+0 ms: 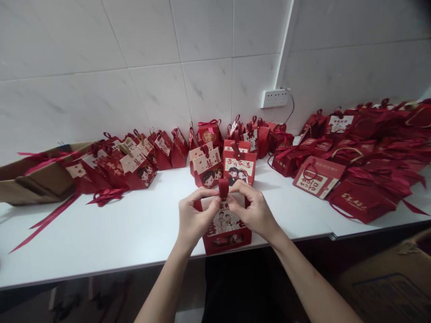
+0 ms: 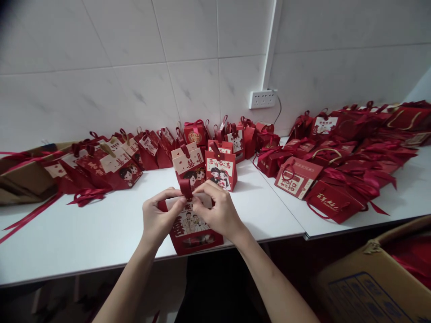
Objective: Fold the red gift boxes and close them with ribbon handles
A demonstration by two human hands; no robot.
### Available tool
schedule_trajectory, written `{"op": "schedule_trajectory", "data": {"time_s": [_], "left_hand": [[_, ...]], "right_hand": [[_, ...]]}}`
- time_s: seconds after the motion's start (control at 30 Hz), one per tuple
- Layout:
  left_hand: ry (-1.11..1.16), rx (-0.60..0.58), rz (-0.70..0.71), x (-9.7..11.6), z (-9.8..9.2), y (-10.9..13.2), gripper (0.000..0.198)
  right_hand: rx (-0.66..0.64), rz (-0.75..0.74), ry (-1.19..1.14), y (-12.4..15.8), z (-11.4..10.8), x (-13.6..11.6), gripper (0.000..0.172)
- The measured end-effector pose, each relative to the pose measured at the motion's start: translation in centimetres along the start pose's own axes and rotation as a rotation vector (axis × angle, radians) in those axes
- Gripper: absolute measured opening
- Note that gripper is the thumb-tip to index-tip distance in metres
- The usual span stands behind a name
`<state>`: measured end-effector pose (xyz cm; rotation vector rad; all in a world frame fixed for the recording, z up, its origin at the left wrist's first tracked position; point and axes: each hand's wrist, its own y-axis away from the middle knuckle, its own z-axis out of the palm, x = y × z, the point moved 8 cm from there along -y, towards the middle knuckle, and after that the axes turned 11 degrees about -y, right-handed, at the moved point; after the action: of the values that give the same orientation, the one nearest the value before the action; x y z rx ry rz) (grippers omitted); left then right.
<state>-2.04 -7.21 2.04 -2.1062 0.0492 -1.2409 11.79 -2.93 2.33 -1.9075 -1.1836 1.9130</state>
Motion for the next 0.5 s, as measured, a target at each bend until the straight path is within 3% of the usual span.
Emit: {"op": "schedule_trajectory", "data": {"time_s": [0.33, 0.37, 0.47, 0.5], "left_hand": [[-0.075, -0.016, 0.0, 0.1, 0.1, -0.1, 0.011], [-0.099, -0.02, 0.024, 0.3, -0.1, 0.1, 0.014], [-0.205, 0.068, 0.15, 2.3, -2.2, 1.5, 0.039], [-0.239, 0.123, 0.196, 3.2, -3.3, 2.2, 0.046]], "right_hand": [[-0.06, 0.04, -0.019, -0.2, 0.1, 0.0, 0.009], [-0.047, 0.03, -0.022, 0.0, 0.0, -0.1, 0.015], [0.008, 0.035, -0.058, 1.0, -0.7, 0.3, 0.063], [0.008, 0.063, -0.068, 1.4, -0.8, 0.7, 0.072]]}}
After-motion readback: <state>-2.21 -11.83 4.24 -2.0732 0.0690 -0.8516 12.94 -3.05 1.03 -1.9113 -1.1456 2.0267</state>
